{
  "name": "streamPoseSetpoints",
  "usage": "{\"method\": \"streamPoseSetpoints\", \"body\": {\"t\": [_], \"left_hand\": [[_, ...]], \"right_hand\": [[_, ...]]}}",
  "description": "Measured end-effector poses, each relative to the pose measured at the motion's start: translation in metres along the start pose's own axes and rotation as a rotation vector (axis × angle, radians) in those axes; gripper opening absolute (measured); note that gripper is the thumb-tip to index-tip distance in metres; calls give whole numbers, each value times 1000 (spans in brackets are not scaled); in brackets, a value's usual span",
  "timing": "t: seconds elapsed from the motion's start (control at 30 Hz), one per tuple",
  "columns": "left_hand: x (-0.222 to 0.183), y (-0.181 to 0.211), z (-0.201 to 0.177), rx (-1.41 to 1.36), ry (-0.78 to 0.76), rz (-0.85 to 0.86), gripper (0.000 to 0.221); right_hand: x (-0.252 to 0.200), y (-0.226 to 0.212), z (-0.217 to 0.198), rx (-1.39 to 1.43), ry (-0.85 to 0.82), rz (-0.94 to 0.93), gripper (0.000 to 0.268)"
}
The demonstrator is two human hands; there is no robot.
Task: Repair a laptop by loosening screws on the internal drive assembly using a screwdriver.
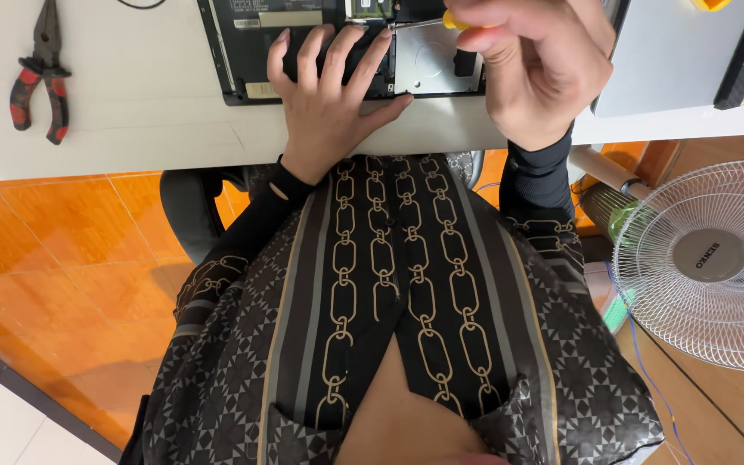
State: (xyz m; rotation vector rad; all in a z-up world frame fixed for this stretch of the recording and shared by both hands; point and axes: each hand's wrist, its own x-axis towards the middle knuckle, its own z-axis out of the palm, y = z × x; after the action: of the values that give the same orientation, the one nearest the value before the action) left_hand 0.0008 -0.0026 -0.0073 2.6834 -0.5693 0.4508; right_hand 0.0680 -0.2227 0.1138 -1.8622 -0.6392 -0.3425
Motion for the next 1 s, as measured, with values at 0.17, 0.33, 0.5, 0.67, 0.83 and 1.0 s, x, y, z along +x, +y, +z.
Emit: {"method": "streamPoseSetpoints", "body": {"t": [0.17,0.33,0.5,0.67,0.83,1.0], "left_hand": [[0,1,0,5,18,-9,64],[0,2,0,9,17,-11,64],[-2,1,1,7,13,-11,67],[0,1,-1,-4,-10,-26,71],[1,2,-2,-4,-7,-32,72],[1,1,-3,-8,-3,-28,72]], "right_hand": [[-9,-3,0,-68,27,148,10],[-12,2,1,-69,45,127,13],[-18,9,-9,8,27,180,15],[-17,5,-11,128,76,320,13],[-12,0,-2,134,68,264,13],[-18,10,-9,154,47,271,18]]}}
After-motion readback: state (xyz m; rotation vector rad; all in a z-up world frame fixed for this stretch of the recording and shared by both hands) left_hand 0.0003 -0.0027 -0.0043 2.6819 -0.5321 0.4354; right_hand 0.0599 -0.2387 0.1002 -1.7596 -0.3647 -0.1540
